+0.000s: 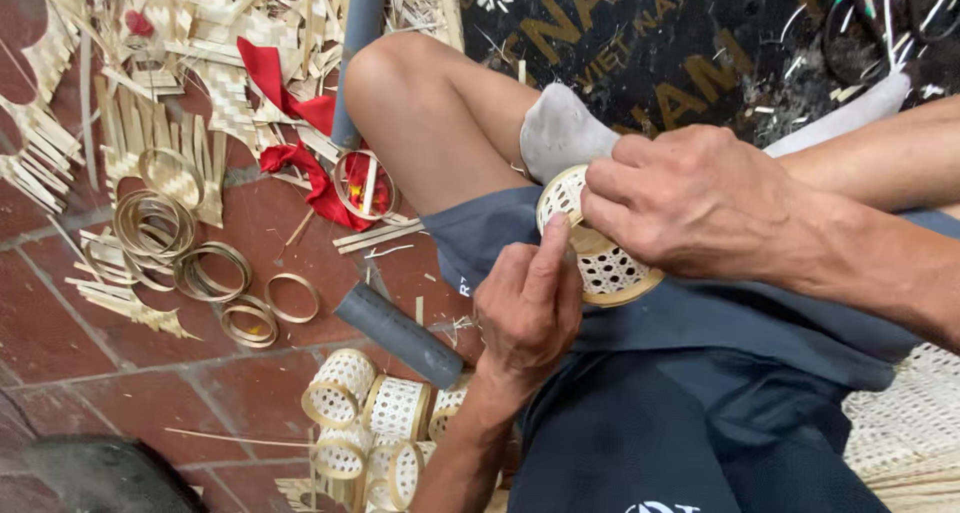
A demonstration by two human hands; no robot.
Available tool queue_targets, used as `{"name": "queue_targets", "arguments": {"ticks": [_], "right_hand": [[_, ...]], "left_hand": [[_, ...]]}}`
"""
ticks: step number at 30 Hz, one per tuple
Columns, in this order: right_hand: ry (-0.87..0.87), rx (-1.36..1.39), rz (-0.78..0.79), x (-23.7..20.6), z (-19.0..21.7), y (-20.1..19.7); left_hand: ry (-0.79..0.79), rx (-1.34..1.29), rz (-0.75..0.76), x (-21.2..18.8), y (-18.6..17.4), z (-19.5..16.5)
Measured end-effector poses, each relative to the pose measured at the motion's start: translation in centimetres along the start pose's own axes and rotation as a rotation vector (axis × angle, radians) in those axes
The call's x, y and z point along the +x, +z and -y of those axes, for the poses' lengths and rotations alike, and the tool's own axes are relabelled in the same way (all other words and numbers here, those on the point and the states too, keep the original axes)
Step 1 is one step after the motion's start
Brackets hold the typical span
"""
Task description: The person sits on the floor assembling woven bamboo lampshades. They fit a perforated woven cane sheet around a bamboo ring, apply glue from a squeeze bottle to the rim, press the weave into place, and later trim and shape thin bamboo strips with a small knife.
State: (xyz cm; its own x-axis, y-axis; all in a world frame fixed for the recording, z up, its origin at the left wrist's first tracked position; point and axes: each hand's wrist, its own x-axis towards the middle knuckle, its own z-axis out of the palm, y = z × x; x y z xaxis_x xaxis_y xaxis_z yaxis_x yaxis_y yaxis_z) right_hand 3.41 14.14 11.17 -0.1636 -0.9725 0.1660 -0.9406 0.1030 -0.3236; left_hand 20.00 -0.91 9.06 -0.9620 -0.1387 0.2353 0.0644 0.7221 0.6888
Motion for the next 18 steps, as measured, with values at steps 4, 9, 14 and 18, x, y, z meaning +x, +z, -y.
{"name": "queue_targets", "arguments": {"ticks": [4, 9, 14, 18], "right_hand": [[-0.030, 0.038, -0.019, 0.4, -0.7, 0.0], [-0.096, 0.059, -0.071, -0.1, -1.2, 1.9], [0.177, 0.281, -0.080, -0.7, -1.9, 0.2], [0.457, 0.590, -0.129, -2.3, -0.9, -1.7]], "left_hand": [[0.062, 0.094, 0.097, 0.3, -0.3, 0.2], [0.119, 0.118, 0.143, 0.4, -0.6, 0.7], [0.026, 0.031, 0.014, 0.5, -0.5, 0.9], [0.001, 0.076, -0.007, 0.9, -0.2, 0.6]]}}
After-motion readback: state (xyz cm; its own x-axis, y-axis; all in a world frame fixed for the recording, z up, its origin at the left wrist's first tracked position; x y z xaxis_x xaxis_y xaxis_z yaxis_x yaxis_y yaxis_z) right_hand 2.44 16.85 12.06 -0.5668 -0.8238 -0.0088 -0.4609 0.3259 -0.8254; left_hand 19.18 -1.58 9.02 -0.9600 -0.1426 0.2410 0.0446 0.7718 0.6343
